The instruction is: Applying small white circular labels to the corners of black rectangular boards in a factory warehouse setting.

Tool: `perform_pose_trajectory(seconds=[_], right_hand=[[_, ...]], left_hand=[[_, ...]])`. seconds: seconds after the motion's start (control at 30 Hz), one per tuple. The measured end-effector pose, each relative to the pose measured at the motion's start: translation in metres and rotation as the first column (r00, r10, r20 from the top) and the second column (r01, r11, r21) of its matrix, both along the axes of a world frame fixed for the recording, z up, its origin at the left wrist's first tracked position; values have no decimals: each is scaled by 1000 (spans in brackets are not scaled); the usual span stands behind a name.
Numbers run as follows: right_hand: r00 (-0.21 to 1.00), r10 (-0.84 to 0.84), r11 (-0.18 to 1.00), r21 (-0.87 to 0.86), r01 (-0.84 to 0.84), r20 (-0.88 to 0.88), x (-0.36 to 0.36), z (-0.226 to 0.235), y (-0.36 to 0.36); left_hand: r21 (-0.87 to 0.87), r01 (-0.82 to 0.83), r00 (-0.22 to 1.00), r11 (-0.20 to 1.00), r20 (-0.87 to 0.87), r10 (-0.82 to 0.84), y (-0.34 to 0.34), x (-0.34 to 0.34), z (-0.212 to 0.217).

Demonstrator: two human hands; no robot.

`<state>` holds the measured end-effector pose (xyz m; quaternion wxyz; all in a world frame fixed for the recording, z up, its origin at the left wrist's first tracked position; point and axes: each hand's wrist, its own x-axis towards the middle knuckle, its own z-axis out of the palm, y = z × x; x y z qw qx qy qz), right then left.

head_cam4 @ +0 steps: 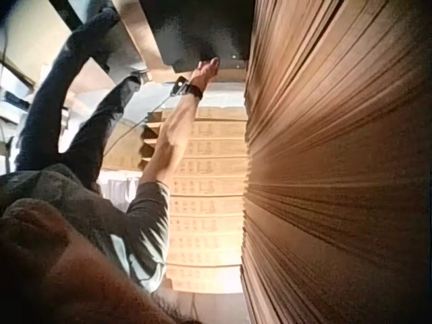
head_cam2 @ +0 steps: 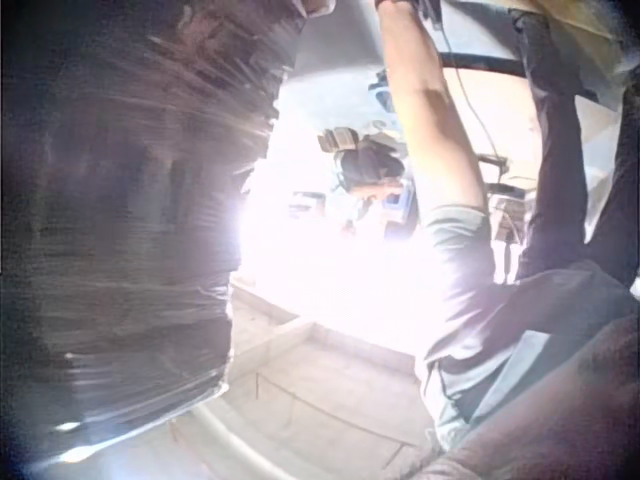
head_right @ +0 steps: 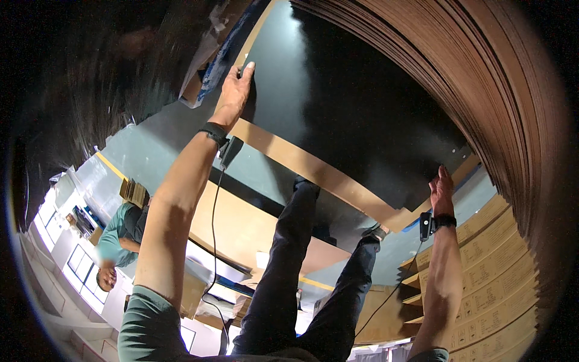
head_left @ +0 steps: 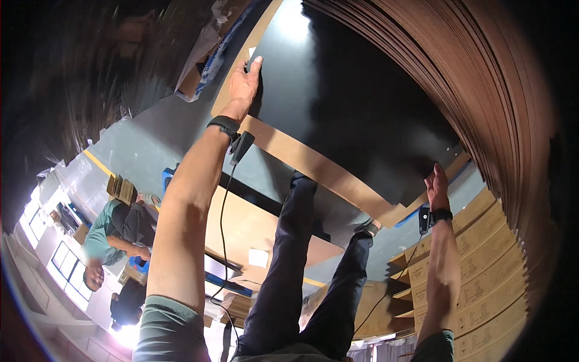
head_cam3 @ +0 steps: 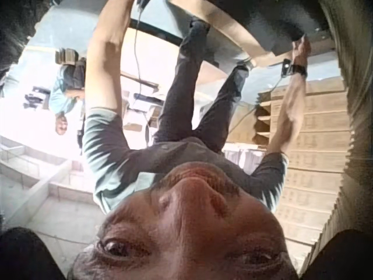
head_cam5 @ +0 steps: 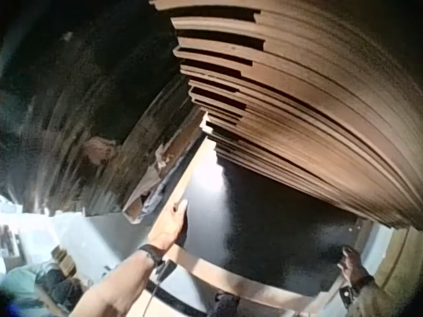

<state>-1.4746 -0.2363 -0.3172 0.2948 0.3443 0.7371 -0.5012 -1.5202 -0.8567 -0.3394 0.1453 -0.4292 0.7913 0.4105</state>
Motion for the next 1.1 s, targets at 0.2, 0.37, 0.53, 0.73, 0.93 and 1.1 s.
perform_pose_trajectory(seconds=[0.2, 0.37, 0.53, 0.73, 0.93, 1.1], right_hand=[[955, -271, 954, 162, 250, 121, -12, -25, -19], [981, -195, 944, 275, 182, 22, -25, -12, -47], [989, -139, 963, 241, 121, 55, -30, -9, -51], [990, -104, 964, 255, 78, 90, -33, -6, -56], [995, -104, 982, 159, 103, -3, -7, 10, -49], [862, -484, 873, 18, 487, 148, 86, 62, -72]], left_hand=[[-115, -27, 990, 993, -142, 10, 2, -1, -16], [-106, -56, 972, 993, -232, 31, 10, -1, -23], [36, -57, 942, 998, -328, 66, -1, 6, -35], [-99, -53, 984, 994, -175, 35, -7, 1, -38], [-297, -76, 975, 952, -221, 9, 6, 7, -10], [316, -446, 797, 837, -287, 532, 55, 82, 24]])
